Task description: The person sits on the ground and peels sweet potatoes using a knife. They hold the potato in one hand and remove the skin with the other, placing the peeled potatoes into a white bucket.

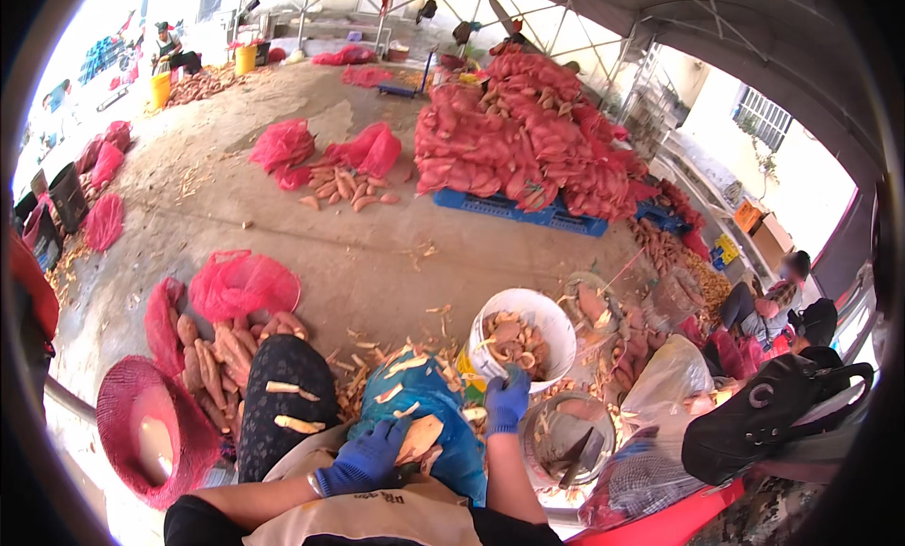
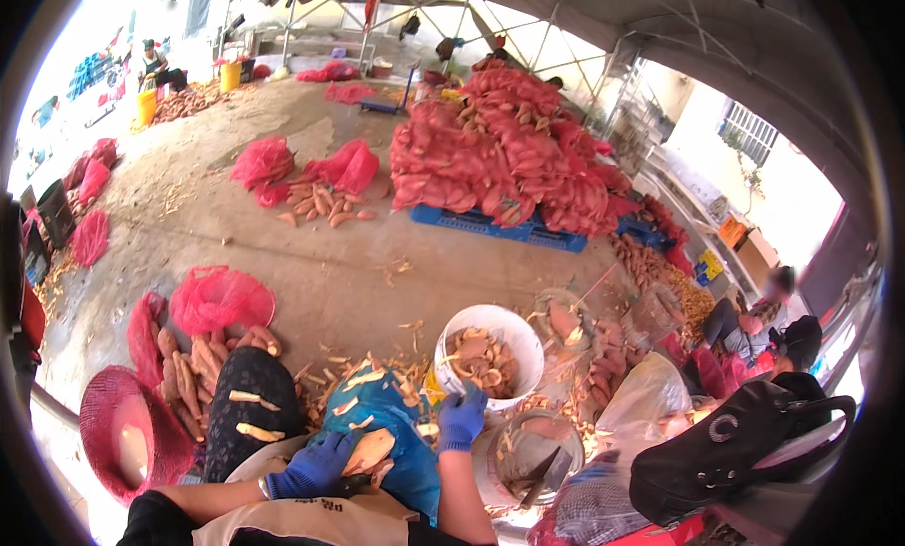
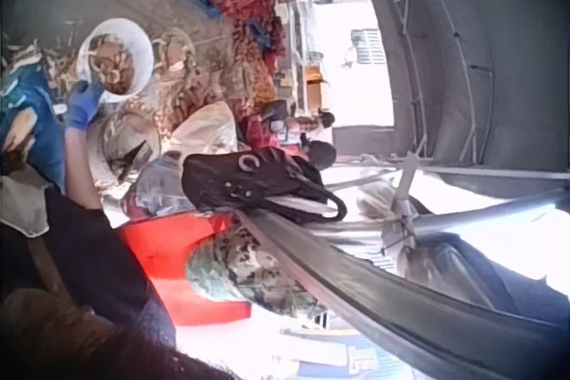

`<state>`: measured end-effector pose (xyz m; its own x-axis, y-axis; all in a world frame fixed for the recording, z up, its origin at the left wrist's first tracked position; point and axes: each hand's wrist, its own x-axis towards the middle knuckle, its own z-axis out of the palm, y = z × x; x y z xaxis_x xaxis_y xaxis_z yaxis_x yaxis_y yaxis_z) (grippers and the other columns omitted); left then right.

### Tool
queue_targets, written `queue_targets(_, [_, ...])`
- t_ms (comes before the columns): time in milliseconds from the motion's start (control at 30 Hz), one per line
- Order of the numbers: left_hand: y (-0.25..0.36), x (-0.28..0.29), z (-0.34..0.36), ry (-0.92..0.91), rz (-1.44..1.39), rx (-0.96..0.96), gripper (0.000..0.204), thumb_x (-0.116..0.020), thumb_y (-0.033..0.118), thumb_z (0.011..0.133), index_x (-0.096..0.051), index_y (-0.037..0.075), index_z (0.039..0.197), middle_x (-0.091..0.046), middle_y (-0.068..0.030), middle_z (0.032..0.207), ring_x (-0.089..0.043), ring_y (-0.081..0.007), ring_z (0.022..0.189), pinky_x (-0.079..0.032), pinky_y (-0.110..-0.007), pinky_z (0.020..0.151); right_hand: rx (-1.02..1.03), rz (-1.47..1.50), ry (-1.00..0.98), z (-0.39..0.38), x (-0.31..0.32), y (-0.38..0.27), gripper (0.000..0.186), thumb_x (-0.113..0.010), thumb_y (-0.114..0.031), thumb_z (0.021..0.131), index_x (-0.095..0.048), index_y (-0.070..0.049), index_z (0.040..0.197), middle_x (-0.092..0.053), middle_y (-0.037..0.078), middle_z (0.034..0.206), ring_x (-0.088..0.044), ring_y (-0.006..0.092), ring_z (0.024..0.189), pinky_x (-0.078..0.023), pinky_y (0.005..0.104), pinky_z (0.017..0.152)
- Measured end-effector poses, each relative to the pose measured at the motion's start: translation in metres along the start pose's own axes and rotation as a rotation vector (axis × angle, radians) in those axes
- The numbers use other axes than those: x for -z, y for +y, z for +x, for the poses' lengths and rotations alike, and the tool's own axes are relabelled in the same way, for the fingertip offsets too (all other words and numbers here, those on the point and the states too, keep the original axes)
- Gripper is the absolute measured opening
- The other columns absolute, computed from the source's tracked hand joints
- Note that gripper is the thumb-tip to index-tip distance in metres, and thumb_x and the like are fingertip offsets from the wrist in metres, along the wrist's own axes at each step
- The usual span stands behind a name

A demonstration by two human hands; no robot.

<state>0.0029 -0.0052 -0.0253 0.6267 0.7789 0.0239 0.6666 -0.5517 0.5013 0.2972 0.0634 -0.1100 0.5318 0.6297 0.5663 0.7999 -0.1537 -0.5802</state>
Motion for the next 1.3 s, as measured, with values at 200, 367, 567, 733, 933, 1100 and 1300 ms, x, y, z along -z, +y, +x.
queue_targets(200, [-0.018, 0.014, 0.008, 0.042, -0.282, -0.112, 0.054, -0.058, 0.029, 0.09, -0.046, 0.005, 0.137, -0.061, -0.0257, 0.108, -0.063, -0.0403, 0.088, -0.051, -0.046, 0.073, -0.523, 0.697, -0.254, -0.071, -0.048, 0.073, 0.027, -0.067, -0.013, 0.088, -0.063, -0.001, 0.112, -0.066, 0.009, 0.101, -0.061, 0.0181, 0.086, -0.053, 0.0342, 0.077])
queue_targets(367, [-0.024, -0.001, 0.006, 0.234, -0.419, -0.024, 0.063, -0.062, 0.021, 0.087, -0.037, 0.007, 0.143, -0.056, -0.0309, 0.116, -0.061, -0.0454, 0.096, -0.052, -0.048, 0.079, -0.393, 0.632, -0.27, -0.079, -0.052, 0.081, 0.025, -0.057, -0.019, 0.092, -0.062, -0.003, 0.111, -0.064, 0.01, 0.098, -0.06, 0.0228, 0.085, -0.052, 0.0337, 0.076])
queue_targets(567, [-0.008, -0.001, 0.009, -0.004, -0.239, -0.092, 0.094, -0.078, 0.035, 0.076, -0.026, 0.005, 0.149, -0.042, -0.0267, 0.137, -0.047, -0.044, 0.122, -0.043, -0.049, 0.1, -0.654, 1.084, -0.215, -0.027, 0.011, -0.008, 0.024, -0.059, -0.005, 0.091, -0.057, -0.003, 0.115, -0.063, 0.007, 0.082, -0.057, 0.0158, 0.054, -0.049, 0.0293, 0.048])
queue_targets(733, [-0.005, -0.003, 0.014, -0.118, -0.067, -0.008, 0.105, -0.082, 0.029, 0.069, -0.02, 0.004, 0.15, -0.042, -0.0265, 0.134, -0.046, -0.0454, 0.121, -0.043, -0.051, 0.099, -0.59, 0.966, -0.404, -0.028, 0.024, -0.09, 0.033, -0.056, -0.001, 0.09, -0.055, -0.004, 0.123, -0.056, 0.004, 0.072, -0.05, 0.0125, 0.046, -0.046, 0.0283, 0.044])
queue_targets(933, [0.004, 0.0, 0.013, -0.178, -0.071, 0.05, 0.1, -0.081, 0.026, 0.066, -0.026, 0.003, 0.147, -0.043, -0.0253, 0.13, -0.044, -0.0449, 0.123, -0.044, -0.05, 0.099, 0.062, -0.148, 0.086, -0.005, 0.006, -0.068, 0.03, -0.056, -0.011, 0.085, -0.06, -0.004, 0.114, -0.063, 0.021, 0.1, -0.065, 0.0389, 0.089, -0.051, 0.0428, 0.081])
queue_targets(1100, [0.005, -0.003, 0.012, -0.142, -0.06, 0.025, 0.097, -0.08, 0.027, 0.066, -0.03, 0.002, 0.145, -0.043, -0.0254, 0.128, -0.046, -0.0469, 0.119, -0.046, -0.05, 0.095, -0.436, 0.41, -0.183, -0.005, 0.017, -0.033, 0.018, -0.058, -0.013, 0.086, -0.063, -0.005, 0.102, -0.063, 0.015, 0.085, -0.064, 0.0283, 0.076, -0.052, 0.0394, 0.068])
queue_targets(1300, [0.0, -0.015, 0.005, -0.064, -0.017, -0.063, 0.099, -0.079, 0.032, 0.067, -0.028, 0.003, 0.147, -0.045, -0.0247, 0.124, -0.056, -0.0448, 0.108, -0.052, -0.049, 0.084, -0.16, 0.225, -0.359, -0.042, 0.01, -0.063, 0.019, -0.062, -0.019, 0.08, -0.065, -0.009, 0.095, -0.065, 0.018, 0.086, -0.064, 0.0392, 0.081, -0.051, 0.0465, 0.075])
